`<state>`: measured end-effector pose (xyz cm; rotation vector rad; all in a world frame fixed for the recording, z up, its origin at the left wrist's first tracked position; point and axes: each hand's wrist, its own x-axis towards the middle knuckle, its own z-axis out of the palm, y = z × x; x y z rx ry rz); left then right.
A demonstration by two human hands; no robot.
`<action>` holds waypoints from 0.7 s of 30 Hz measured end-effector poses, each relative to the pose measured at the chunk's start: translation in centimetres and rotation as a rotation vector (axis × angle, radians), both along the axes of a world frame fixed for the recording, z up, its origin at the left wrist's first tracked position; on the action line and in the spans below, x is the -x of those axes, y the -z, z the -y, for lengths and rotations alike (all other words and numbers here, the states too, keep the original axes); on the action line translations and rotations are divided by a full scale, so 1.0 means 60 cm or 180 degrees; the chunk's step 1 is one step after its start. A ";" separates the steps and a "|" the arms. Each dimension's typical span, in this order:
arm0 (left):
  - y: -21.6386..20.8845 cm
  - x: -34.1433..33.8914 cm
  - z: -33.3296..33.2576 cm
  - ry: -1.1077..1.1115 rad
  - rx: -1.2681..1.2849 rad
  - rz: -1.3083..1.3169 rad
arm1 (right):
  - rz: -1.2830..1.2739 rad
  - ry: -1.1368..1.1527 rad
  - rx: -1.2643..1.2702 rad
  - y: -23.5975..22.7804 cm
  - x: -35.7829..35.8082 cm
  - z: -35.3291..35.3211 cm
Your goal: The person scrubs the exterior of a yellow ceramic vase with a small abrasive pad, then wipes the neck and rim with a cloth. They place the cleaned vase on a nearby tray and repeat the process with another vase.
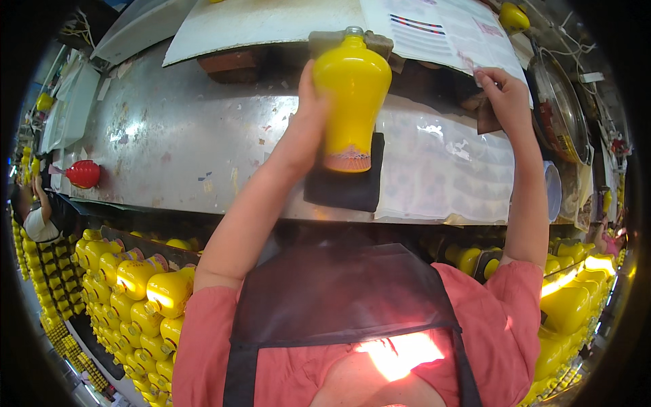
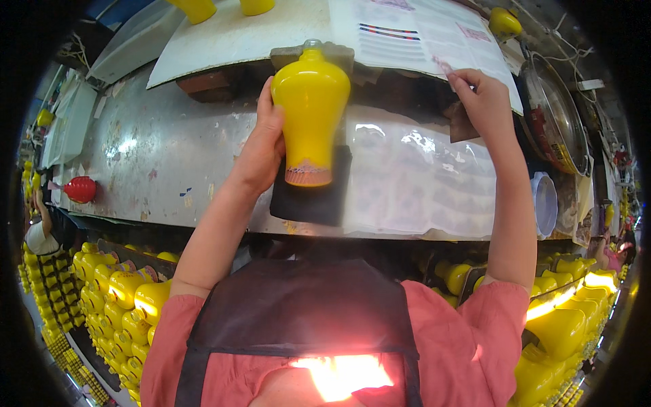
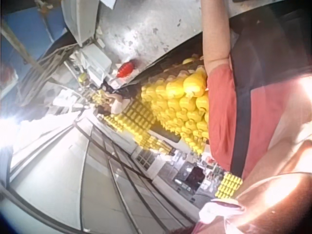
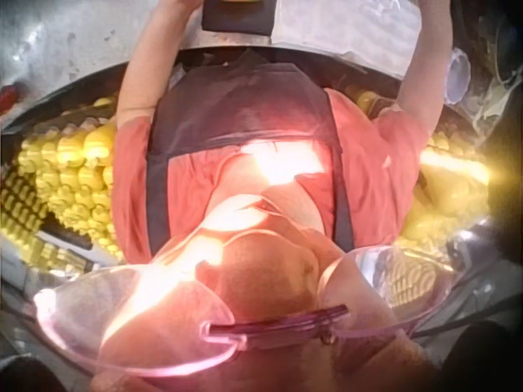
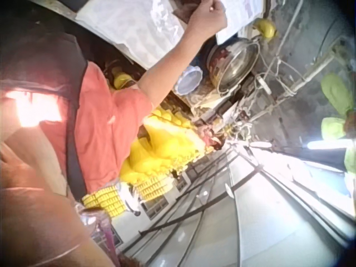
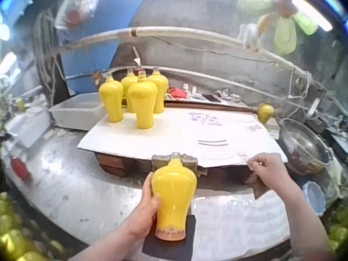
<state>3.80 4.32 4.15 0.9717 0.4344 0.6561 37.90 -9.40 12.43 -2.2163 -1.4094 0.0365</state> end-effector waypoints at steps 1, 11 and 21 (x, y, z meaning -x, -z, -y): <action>-0.002 0.000 0.003 -0.0019 -0.0195 -0.0091 | -0.0581 -0.0094 0.0046 -0.021 0.017 -0.004; -0.012 0.001 -0.001 -0.0056 -0.0680 -0.0427 | -0.1711 -0.0727 0.0320 -0.152 0.193 -0.096; -0.048 -0.021 -0.054 -0.0491 -0.1722 -0.1136 | 0.2353 -0.1798 -0.0302 -0.008 0.351 -0.045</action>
